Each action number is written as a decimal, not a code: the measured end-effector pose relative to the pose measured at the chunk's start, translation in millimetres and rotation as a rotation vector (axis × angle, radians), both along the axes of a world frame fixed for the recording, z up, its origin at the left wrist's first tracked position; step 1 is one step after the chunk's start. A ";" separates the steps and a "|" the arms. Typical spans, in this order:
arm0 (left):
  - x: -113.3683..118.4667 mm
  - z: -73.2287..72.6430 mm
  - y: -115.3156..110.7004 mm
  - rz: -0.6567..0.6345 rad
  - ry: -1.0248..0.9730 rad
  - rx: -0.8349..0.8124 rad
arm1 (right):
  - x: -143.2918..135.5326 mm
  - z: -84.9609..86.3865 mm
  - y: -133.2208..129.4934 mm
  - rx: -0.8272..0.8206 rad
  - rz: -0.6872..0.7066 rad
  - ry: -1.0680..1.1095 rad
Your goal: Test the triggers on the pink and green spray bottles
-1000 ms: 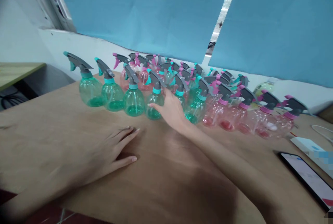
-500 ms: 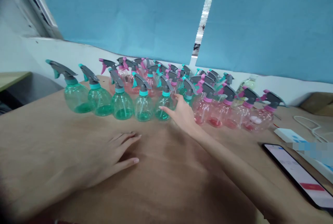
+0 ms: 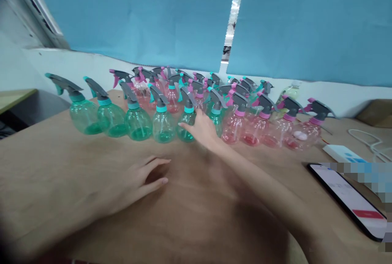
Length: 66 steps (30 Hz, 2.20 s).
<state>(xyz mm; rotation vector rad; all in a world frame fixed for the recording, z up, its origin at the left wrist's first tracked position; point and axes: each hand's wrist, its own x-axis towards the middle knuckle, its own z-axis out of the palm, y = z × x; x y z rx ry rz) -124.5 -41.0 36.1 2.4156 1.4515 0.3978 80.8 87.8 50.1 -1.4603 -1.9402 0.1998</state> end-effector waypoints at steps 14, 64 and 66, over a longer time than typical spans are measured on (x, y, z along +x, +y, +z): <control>25.1 -9.5 25.2 0.172 -0.238 0.033 | 36.0 8.4 -62.2 -0.052 0.206 -0.018; 111.1 -2.1 -1.1 -0.105 -0.253 -0.024 | 127.3 13.1 -124.3 -0.065 0.308 0.076; 125.3 -8.3 -1.6 -0.154 -0.323 -0.048 | 134.3 15.6 -128.9 -0.055 0.328 0.047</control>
